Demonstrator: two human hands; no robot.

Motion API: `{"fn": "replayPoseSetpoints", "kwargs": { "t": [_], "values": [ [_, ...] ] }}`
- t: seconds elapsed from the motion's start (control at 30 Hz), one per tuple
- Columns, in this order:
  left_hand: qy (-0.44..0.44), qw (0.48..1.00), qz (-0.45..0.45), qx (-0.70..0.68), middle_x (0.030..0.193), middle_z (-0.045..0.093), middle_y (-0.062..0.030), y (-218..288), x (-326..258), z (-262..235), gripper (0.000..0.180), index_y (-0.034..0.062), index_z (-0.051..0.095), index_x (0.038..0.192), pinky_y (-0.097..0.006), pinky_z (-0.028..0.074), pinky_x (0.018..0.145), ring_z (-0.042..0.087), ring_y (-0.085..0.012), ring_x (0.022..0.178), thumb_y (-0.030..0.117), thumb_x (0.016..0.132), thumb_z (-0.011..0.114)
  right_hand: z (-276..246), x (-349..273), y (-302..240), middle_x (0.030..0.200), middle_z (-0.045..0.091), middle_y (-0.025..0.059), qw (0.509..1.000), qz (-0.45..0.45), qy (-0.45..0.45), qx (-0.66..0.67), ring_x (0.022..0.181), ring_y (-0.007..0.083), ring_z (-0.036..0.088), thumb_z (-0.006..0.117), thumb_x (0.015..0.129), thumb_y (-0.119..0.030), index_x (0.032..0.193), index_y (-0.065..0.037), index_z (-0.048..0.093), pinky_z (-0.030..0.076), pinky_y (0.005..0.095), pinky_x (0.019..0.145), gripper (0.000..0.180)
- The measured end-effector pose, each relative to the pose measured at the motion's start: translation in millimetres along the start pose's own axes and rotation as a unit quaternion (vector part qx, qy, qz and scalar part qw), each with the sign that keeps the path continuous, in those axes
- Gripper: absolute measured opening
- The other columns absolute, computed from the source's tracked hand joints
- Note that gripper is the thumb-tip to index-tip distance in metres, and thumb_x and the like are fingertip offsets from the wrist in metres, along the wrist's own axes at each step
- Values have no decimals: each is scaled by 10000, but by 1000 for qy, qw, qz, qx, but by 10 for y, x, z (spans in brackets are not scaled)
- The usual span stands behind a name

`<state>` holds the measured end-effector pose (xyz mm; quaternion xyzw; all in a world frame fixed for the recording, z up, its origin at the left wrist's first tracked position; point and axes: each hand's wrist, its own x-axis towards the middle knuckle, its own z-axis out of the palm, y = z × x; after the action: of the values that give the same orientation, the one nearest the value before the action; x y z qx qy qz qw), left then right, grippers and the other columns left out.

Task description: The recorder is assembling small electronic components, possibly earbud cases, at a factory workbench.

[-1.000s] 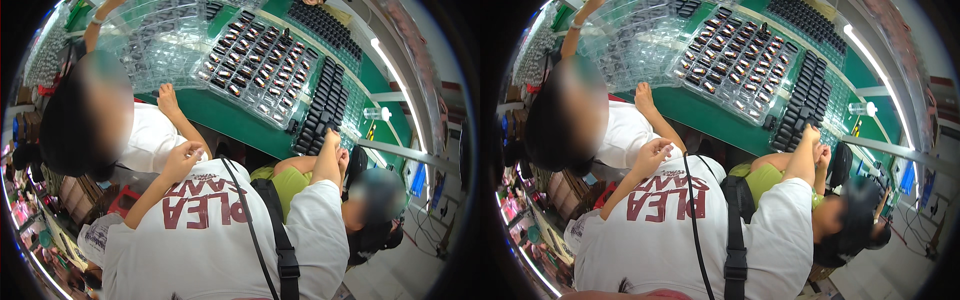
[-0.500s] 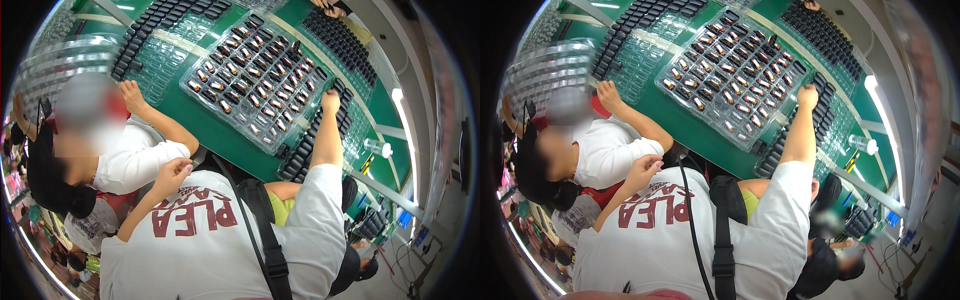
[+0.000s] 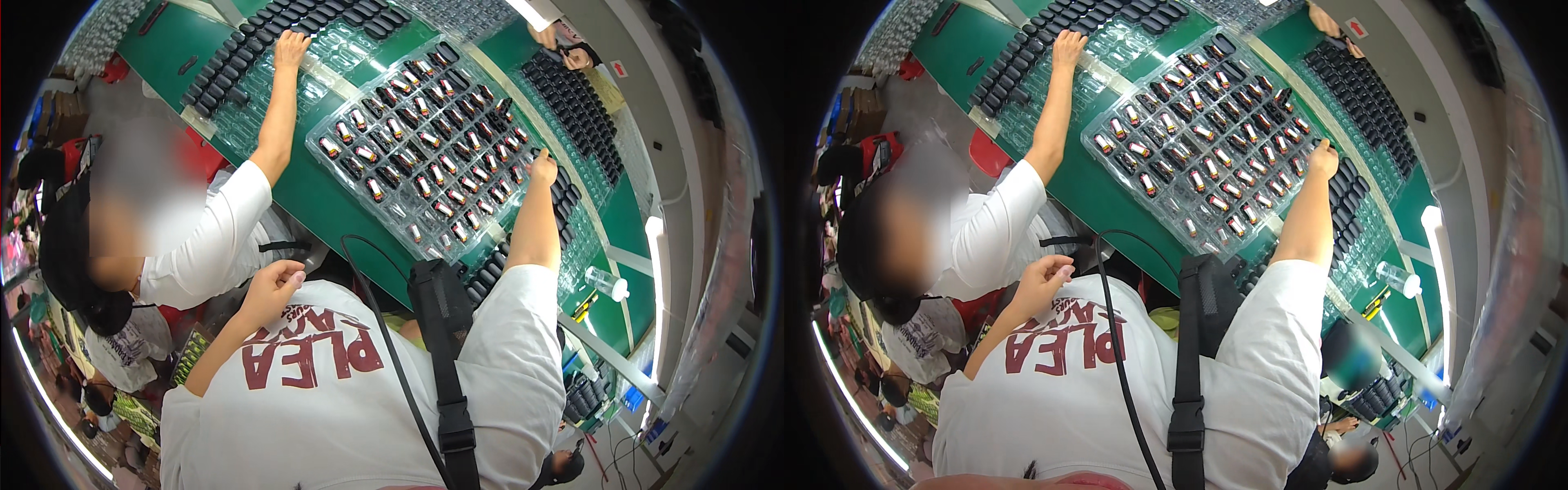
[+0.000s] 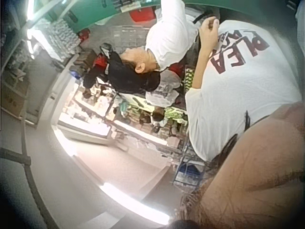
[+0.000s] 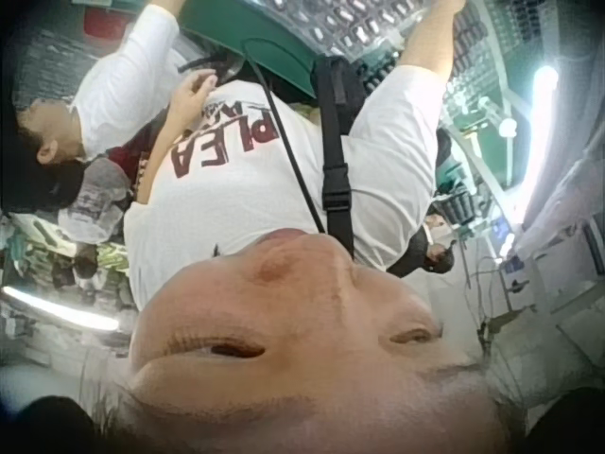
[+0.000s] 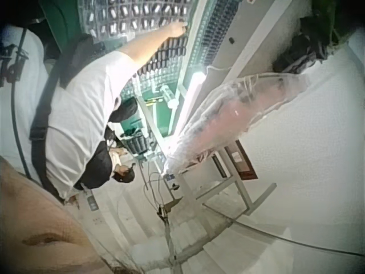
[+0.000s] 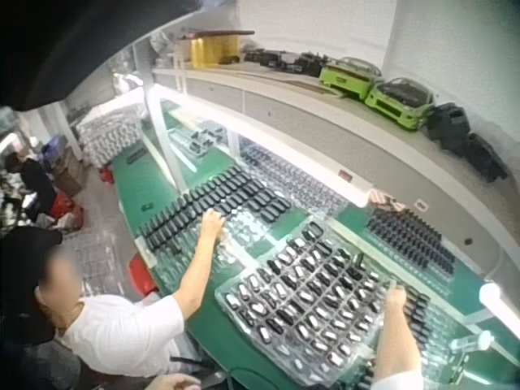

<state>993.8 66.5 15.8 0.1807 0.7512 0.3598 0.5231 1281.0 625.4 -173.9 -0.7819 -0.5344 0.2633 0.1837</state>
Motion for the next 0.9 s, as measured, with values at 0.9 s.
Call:
{"fn": "replayPoseSetpoints", "kwargs": {
  "t": [0.9],
  "values": [
    [-277,864,-134,-399,690,602,-166,-173,-109,-702,701,30,549,1037,-278,401,413,521,-221,470,604,930,162,-739,-5488,-881,1152,574,76,766,-367,-494,187,960,156,583,625,854,-88,1131,-75,605,482,306,814,278]
  ]
}}
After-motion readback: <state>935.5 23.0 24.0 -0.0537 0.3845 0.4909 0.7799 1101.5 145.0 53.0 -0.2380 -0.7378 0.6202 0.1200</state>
